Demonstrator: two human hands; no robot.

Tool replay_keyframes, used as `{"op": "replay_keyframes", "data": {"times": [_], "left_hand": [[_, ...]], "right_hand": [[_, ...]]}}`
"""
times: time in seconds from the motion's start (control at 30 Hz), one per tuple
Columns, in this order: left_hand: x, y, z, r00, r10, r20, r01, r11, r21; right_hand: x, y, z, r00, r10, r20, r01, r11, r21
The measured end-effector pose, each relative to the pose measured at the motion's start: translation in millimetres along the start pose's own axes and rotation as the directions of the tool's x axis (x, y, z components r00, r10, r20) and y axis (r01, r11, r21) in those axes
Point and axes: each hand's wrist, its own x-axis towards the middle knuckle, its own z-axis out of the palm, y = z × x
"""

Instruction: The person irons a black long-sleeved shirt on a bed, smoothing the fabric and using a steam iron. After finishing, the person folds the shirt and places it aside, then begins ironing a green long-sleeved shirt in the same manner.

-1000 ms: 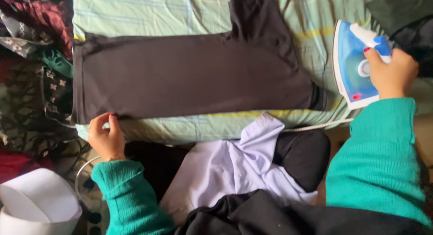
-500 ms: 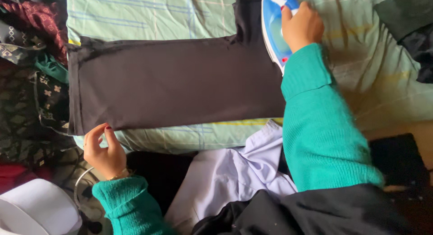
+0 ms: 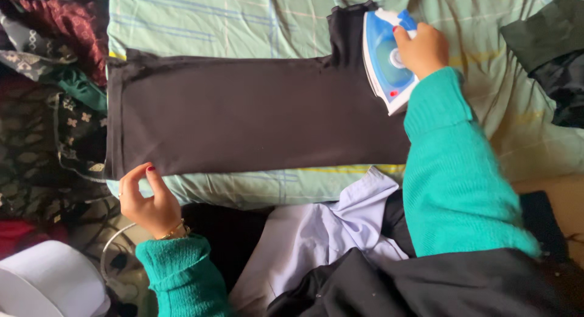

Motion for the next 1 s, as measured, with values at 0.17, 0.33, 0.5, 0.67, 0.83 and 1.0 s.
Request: {"op": "replay_keyframes", "data": {"times": [0.17, 0.33, 0.5, 0.67, 0.83, 1.0], "left_hand": [[1, -9, 4, 0.999, -0.007, 0.032, 0.008, 0.999, -0.031], [3, -12, 12, 0.999, -0.014, 0.05, 0.016, 0.999, -0.041], [3, -12, 11, 0.998, -0.037, 0.045, 0.039, 0.998, -0.04], [1, -15, 7, 0.999, -0.025, 0.023, 0.026, 0.998, -0.053], [-5, -19, 3, 0.999, -0.018, 0.032, 0.02, 0.998, -0.054], [5, -15, 12, 0.997, -0.02, 0.073, 0.025, 0.997, -0.067]], "right_hand": [[-17, -2, -3, 0.998, 0.044, 0.034, -0.042, 0.998, -0.052], [0, -9, 9, 0.998, 0.06, -0.035, -0.063, 0.993, -0.1], [12, -6, 19, 0.995, 0.091, -0.05, -0.094, 0.993, -0.07], [19, 10, 5, 0.996, 0.081, -0.024, -0.081, 0.996, 0.034], [8, -2, 16, 0.993, 0.025, -0.12, -0.002, 0.982, 0.188], [14, -57, 50, 0.992, 0.054, -0.112, -0.054, 0.999, 0.0]]}}
